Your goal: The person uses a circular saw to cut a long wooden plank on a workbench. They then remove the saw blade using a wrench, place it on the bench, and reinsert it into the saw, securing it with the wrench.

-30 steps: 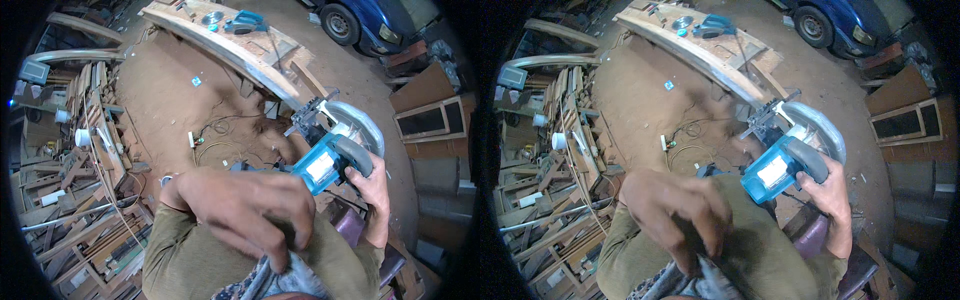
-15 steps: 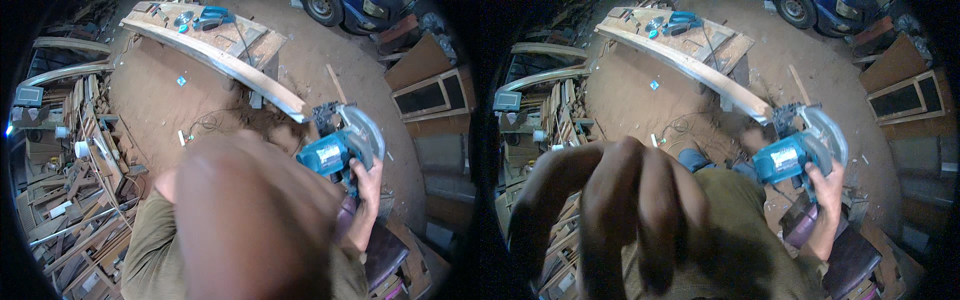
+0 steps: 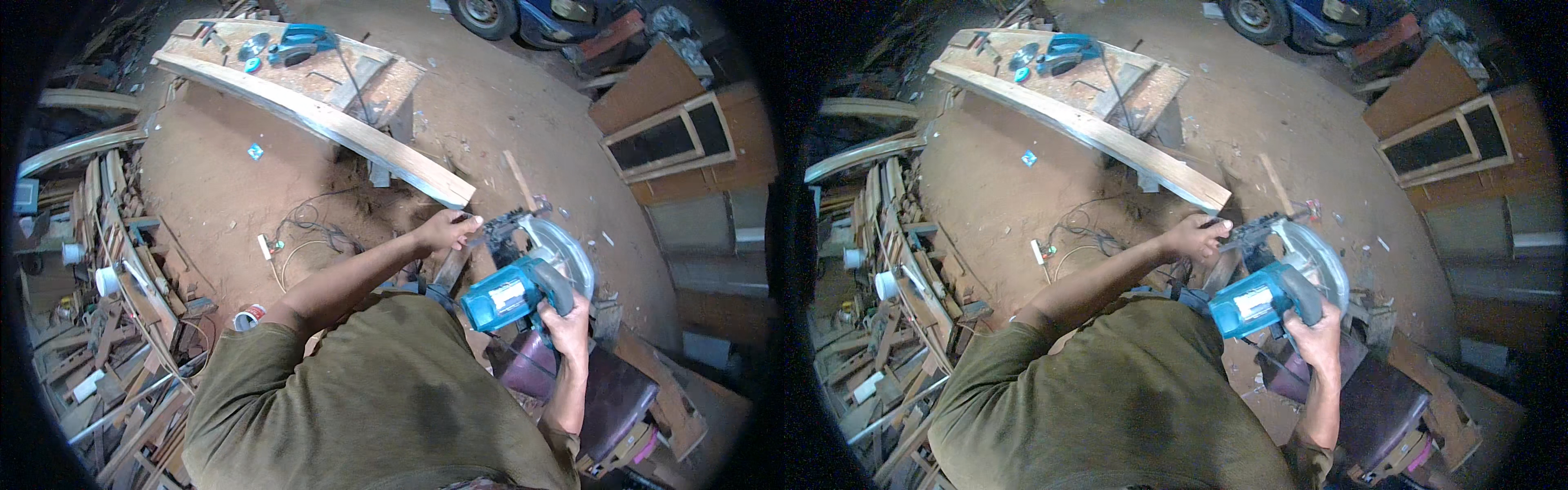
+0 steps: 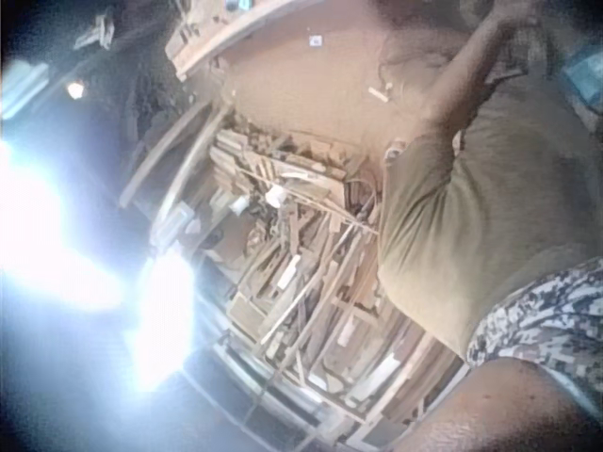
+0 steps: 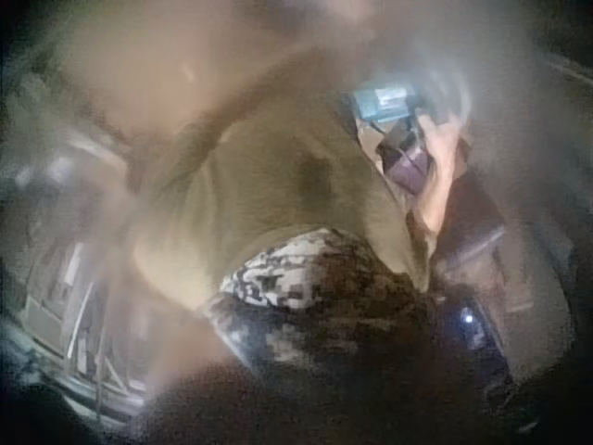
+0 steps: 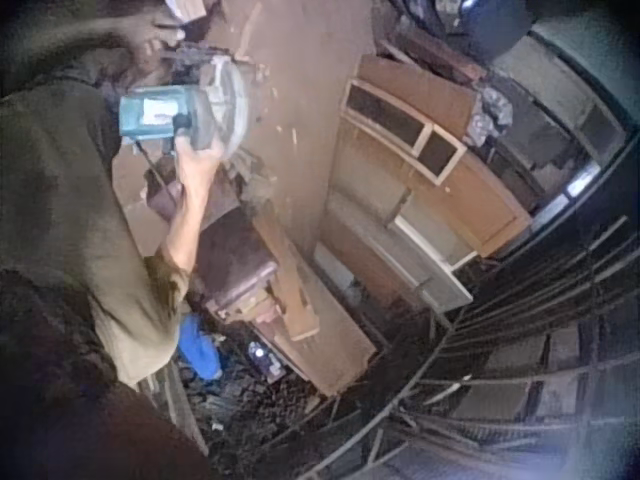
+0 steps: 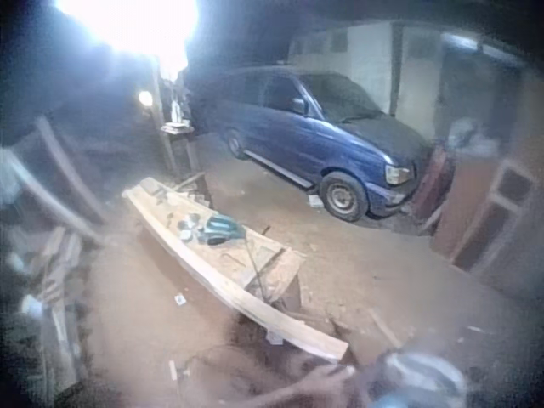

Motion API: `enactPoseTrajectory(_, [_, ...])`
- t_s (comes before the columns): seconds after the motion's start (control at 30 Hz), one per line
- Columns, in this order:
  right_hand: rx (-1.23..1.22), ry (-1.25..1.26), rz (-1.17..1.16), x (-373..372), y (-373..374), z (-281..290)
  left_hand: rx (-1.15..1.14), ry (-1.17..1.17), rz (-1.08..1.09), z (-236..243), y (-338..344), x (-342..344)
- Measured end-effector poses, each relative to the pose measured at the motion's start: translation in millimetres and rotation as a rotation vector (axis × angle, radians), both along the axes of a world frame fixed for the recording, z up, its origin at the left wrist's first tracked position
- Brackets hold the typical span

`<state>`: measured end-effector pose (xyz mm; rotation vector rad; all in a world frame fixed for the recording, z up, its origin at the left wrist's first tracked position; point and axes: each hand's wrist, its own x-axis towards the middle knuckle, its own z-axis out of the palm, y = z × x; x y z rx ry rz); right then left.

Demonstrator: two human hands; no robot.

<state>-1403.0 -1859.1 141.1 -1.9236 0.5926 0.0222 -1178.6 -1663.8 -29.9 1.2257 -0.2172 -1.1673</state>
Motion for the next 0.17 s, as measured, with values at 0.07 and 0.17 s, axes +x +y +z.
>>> enactPoseTrajectory(0.07, [-0.034, -0.023, 0.071, 1, 2, 4, 0.027, 0.007, -0.087, 8, -10, 1])
enactPoseTrajectory(0.17, [-0.164, 0.088, 0.184, 1, 2, 11, 0.036, -0.108, -0.176, 3, -17, -2])
